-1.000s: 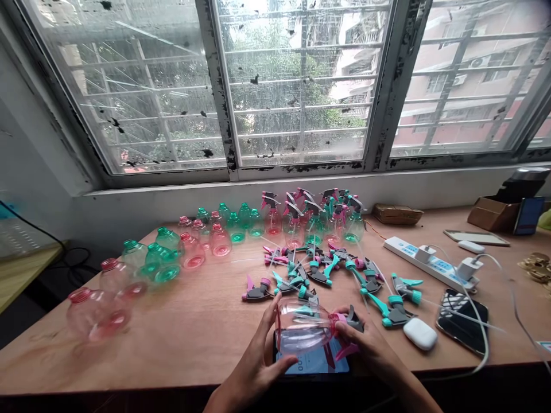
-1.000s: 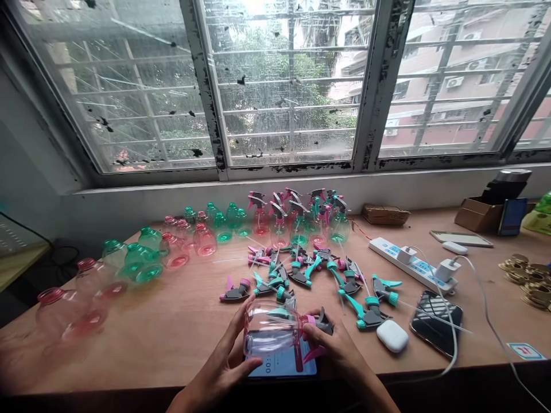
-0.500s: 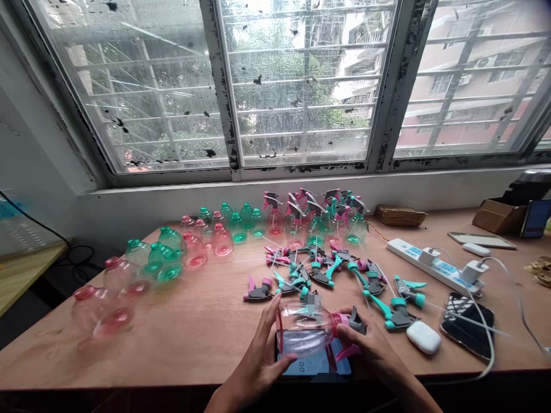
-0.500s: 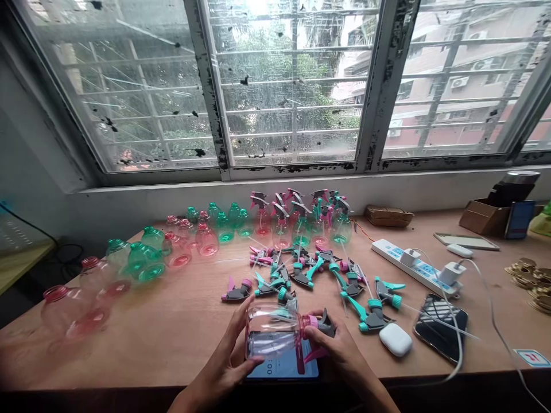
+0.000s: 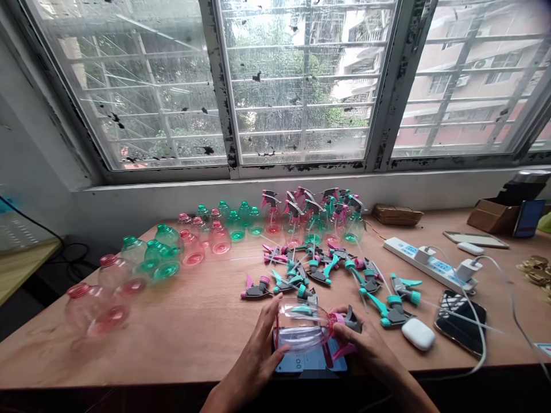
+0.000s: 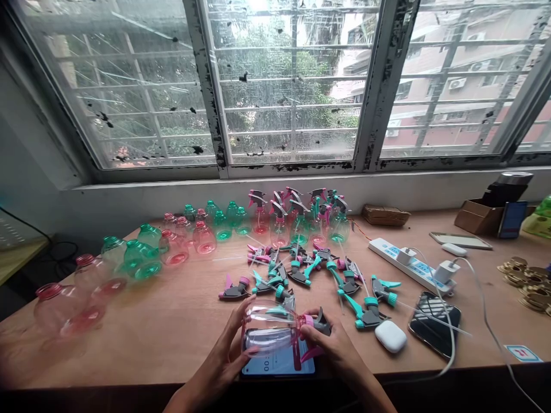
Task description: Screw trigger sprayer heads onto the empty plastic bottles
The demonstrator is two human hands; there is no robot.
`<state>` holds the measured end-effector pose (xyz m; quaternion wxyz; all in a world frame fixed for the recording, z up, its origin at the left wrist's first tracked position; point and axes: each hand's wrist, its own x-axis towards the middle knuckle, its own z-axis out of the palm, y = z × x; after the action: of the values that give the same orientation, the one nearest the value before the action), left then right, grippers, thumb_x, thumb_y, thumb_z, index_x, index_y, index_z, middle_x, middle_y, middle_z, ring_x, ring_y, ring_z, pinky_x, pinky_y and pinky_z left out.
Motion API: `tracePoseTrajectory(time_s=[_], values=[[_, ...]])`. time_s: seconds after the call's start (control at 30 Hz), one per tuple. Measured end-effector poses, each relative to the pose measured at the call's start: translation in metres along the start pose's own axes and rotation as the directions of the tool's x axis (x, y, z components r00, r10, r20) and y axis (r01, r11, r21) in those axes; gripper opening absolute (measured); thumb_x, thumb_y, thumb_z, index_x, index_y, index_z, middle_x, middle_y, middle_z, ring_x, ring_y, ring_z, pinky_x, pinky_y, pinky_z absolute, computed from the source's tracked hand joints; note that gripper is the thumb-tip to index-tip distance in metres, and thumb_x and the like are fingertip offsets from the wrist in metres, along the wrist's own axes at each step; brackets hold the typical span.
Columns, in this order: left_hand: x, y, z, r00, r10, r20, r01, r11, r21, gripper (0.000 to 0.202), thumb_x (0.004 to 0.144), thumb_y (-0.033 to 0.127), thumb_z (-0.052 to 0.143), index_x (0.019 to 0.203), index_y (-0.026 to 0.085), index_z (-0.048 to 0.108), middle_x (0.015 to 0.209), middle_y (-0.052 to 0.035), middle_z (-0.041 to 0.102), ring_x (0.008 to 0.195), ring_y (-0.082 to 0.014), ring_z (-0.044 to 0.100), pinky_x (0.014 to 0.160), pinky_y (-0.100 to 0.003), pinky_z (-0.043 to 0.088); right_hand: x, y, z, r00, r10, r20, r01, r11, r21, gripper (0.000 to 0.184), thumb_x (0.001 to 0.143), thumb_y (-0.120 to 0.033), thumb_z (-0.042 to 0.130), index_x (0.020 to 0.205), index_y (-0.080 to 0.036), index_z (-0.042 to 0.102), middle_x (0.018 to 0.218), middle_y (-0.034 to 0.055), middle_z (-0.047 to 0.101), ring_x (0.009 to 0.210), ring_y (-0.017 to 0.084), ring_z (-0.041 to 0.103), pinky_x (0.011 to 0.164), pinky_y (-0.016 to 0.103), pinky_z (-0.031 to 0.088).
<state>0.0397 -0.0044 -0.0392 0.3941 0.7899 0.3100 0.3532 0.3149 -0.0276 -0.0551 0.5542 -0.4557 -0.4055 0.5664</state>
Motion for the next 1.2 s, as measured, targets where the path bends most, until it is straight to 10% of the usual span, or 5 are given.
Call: tracePoseTrajectory(time_s=[0.2, 0.43, 0.87, 1.03, 1.2], values=[[0.003, 0.0, 0.002, 1.0, -0.023, 0.018, 0.026, 0.982, -0.187, 0.101, 0.088, 0.042, 0.072, 0.158, 0.039, 0.0, 0.167, -0.0072, 0.019, 0.153, -0.0328, 0.02, 0.124, -0.051, 0.02, 0.001, 0.003, -0.004, 0.999, -0.013, 0.048, 0.014, 1.0, -0.025, 0.043, 0.071, -0.046, 0.086, 0.094, -0.017, 0.064, 0.066, -0.0021, 0.07, 0.06, 0.015, 0.058, 0.058, 0.025, 0.042], [0.003, 0.015, 0.0, 0.996, -0.076, -0.04, 0.072, 0.993, -0.094, 0.071, 0.097, 0.038, 0.058, 0.157, 0.039, 0.019, 0.168, -0.0026, 0.016, 0.154, -0.0308, 0.013, 0.125, -0.052, 0.012, -0.003, -0.005, -0.001, 0.999, -0.014, 0.029, 0.015, 0.999, -0.041, 0.039, 0.075, -0.043, 0.084, 0.095, -0.017, 0.065, 0.069, -0.0011, 0.071, 0.062, 0.015, 0.059, 0.06, 0.026, 0.044], [0.004, 0.008, 0.0, 0.996, -0.083, -0.017, 0.08, 0.987, -0.14, 0.075, 0.097, 0.039, 0.059, 0.157, 0.041, 0.014, 0.169, -0.0023, 0.011, 0.154, -0.0289, 0.013, 0.125, -0.05, 0.014, -0.004, -0.006, 0.001, 1.0, -0.022, 0.015, 0.022, 0.998, -0.056, 0.038, 0.071, -0.043, 0.086, 0.093, -0.019, 0.068, 0.07, -0.0029, 0.069, 0.062, 0.014, 0.059, 0.059, 0.023, 0.046], [0.006, 0.016, 0.004, 0.995, -0.095, 0.019, 0.097, 0.954, -0.284, 0.107, 0.083, 0.042, 0.077, 0.158, 0.036, 0.001, 0.169, -0.0094, 0.009, 0.154, -0.0326, 0.015, 0.124, -0.051, 0.015, -0.007, -0.01, 0.003, 0.999, -0.029, 0.046, 0.032, 0.996, -0.084, 0.038, 0.071, -0.042, 0.086, 0.095, -0.019, 0.068, 0.076, -0.0003, 0.072, 0.068, 0.018, 0.063, 0.062, 0.026, 0.049], [0.004, 0.007, 0.004, 0.997, -0.078, -0.026, 0.072, 0.981, -0.183, 0.084, 0.092, 0.037, 0.067, 0.157, 0.038, 0.014, 0.169, -0.0051, 0.009, 0.154, -0.0313, 0.011, 0.125, -0.052, 0.012, -0.005, -0.008, 0.002, 1.0, -0.024, -0.008, 0.022, 0.991, -0.131, 0.04, 0.069, -0.047, 0.085, 0.092, -0.019, 0.068, 0.071, -0.0014, 0.068, 0.064, 0.019, 0.062, 0.06, 0.027, 0.047]])
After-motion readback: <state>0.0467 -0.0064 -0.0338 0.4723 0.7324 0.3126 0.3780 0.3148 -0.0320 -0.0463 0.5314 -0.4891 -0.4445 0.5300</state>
